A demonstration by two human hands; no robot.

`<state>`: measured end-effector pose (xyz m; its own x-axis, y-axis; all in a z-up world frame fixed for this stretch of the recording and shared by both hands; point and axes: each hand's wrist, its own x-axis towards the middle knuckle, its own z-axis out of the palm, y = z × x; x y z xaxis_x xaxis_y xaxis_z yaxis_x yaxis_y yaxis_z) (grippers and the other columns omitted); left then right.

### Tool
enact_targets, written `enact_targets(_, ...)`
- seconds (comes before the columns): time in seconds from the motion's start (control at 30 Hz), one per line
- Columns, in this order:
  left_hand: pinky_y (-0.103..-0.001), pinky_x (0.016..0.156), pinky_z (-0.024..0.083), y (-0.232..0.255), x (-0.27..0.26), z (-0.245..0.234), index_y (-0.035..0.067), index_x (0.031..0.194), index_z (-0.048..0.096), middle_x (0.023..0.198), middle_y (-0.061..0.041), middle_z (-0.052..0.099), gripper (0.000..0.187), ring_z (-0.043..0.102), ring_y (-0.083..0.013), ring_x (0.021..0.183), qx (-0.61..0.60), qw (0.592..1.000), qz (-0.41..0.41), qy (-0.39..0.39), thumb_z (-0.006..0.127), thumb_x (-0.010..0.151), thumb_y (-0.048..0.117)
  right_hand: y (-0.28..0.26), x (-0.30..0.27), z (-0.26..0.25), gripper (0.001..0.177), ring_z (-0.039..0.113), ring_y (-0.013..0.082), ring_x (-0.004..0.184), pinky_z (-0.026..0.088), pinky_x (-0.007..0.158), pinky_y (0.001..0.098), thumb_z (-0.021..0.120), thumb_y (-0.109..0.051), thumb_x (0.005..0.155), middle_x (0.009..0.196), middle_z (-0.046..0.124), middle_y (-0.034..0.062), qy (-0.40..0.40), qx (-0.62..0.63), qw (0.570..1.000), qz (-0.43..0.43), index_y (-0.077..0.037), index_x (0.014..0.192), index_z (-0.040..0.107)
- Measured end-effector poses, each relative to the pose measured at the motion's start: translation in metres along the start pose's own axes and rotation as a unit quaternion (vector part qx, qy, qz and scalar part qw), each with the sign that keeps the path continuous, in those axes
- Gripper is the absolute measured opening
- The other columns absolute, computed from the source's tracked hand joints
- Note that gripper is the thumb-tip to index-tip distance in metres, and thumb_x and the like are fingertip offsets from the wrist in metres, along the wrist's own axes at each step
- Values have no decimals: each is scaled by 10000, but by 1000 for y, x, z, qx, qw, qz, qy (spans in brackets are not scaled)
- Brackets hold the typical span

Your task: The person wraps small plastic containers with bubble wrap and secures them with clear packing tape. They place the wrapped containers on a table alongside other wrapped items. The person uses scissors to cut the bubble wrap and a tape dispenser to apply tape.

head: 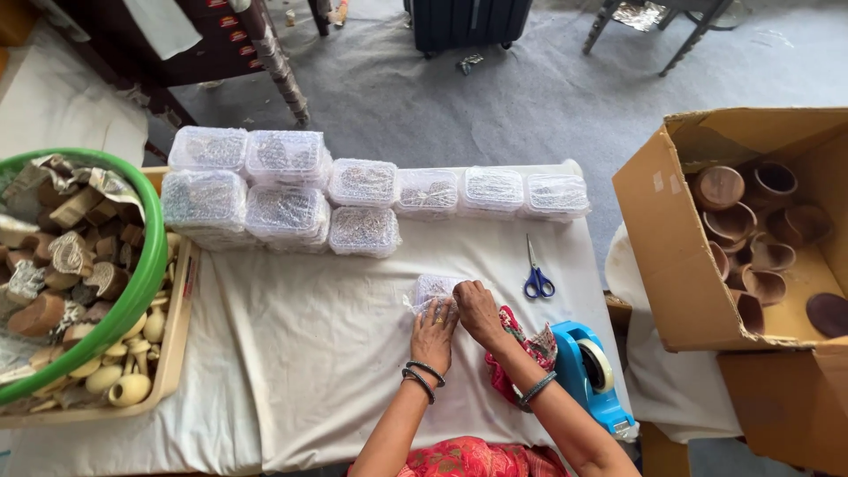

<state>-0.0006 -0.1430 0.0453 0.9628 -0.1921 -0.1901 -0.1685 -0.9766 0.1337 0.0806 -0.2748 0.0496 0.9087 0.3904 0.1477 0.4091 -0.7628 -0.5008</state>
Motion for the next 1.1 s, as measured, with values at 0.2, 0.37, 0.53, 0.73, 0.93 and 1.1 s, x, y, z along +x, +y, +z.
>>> enact_targets(0.2,-490,1235,178,-2,-4,-30,158,1634,219,1682,-41,204,878,119,-273,1567,16,998,32,-60,664,876,164,-15,-9,2,413,565,280,1088,429,884,411,598,-54,875,1147,631,97,-54,-120,991,12,-74,1286,634)
enact_targets(0.37,-486,1238,169,-10,-4,-33,124,1618,205,1673,-74,199,927,126,-281,1554,-31,997,50,-54,706,838,165,-31,-23,-10,358,558,265,1170,411,930,430,588,-107,931,1243,634,66,-1,-60,998,31,-123,1278,677)
enact_targets(0.53,-473,1257,196,-28,-9,-18,64,1560,264,1640,-114,246,871,206,-283,1546,-142,988,65,-14,722,823,153,-44,-38,-8,342,557,243,1196,403,914,428,617,-148,933,1249,631,53,39,-40,997,53,-140,1267,689)
enact_targets(0.73,-363,1015,494,-43,0,-45,48,1546,352,1658,-46,281,797,495,-256,1294,-203,972,87,76,679,820,89,-51,-53,2,397,521,244,1312,395,975,430,628,-89,904,1327,615,86,82,-117,990,16,-103,1297,674)
enact_targets(0.93,-367,904,546,-44,10,-41,73,1376,577,1484,19,519,554,524,-228,1260,-96,987,117,56,694,835,99,-41,-73,-9,306,591,275,1286,463,1074,448,707,-59,873,1313,666,80,182,64,980,42,-83,1178,724)
enact_targets(1.1,-319,900,556,-44,7,-20,67,1373,597,1462,4,563,572,540,-213,1262,-74,979,129,142,701,810,79,-37,-83,-17,378,602,318,1101,497,951,422,822,-178,797,1138,638,121,240,83,948,193,-59,1142,722)
